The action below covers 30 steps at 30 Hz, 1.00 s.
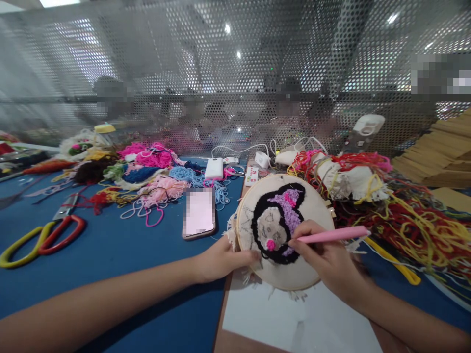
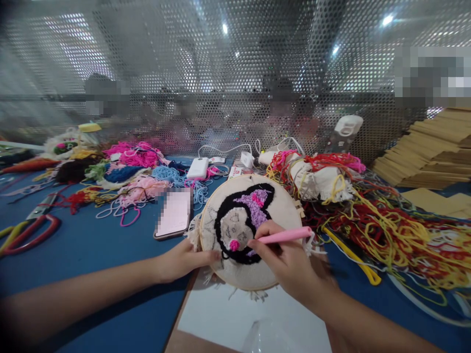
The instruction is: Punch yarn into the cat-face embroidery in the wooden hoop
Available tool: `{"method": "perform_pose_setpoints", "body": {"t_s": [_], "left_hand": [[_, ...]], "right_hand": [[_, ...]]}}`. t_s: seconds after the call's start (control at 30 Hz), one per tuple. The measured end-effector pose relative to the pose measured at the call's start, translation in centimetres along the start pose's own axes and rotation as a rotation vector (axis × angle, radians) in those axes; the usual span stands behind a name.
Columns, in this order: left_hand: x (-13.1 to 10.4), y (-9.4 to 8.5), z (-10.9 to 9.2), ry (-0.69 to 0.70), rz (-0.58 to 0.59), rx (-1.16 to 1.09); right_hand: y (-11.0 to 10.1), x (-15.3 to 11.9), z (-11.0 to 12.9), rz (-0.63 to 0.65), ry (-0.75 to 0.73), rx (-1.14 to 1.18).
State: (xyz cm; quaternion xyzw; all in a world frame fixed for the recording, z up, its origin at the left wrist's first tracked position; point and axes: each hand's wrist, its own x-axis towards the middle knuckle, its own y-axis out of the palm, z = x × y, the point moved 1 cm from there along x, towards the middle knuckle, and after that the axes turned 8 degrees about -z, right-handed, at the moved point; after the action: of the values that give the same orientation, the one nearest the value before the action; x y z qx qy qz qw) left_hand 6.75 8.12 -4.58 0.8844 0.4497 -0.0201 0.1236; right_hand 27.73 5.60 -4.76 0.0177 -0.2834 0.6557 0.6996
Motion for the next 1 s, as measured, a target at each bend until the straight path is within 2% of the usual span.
{"method": "perform_pose_setpoints", "body": {"t_s": [0.2, 0.53, 0.67, 0.9, 1.0], "left_hand": [[-0.3, -0.2, 0.2, -0.034, -0.023, 0.044], [-0.4, -0.1, -0.1, 0.014, -0.001, 0.081], [-0.5, -0.1, -0.1, -0.036, -0.021, 0.094], [-0.2, 0.0, -0.1, -0.011, -0.055, 0.02], [-0.1, 0.1, -0.1, -0.015, -0.044, -0.003]], "right_hand": [[0.6, -0.2, 0.5, 0.054, -0.126, -0.128], [0.9, 0.1, 1.0, 0.074, -0.097, -0.196], [0.9, 0.2, 1.6, 0.163, -0.148, -0.19], [0.6, 0.0, 1.8, 0.227, -0.047, -0.173], [-0.1, -0.1, 1.6, 0.194, -0.031, -0.137]]}}
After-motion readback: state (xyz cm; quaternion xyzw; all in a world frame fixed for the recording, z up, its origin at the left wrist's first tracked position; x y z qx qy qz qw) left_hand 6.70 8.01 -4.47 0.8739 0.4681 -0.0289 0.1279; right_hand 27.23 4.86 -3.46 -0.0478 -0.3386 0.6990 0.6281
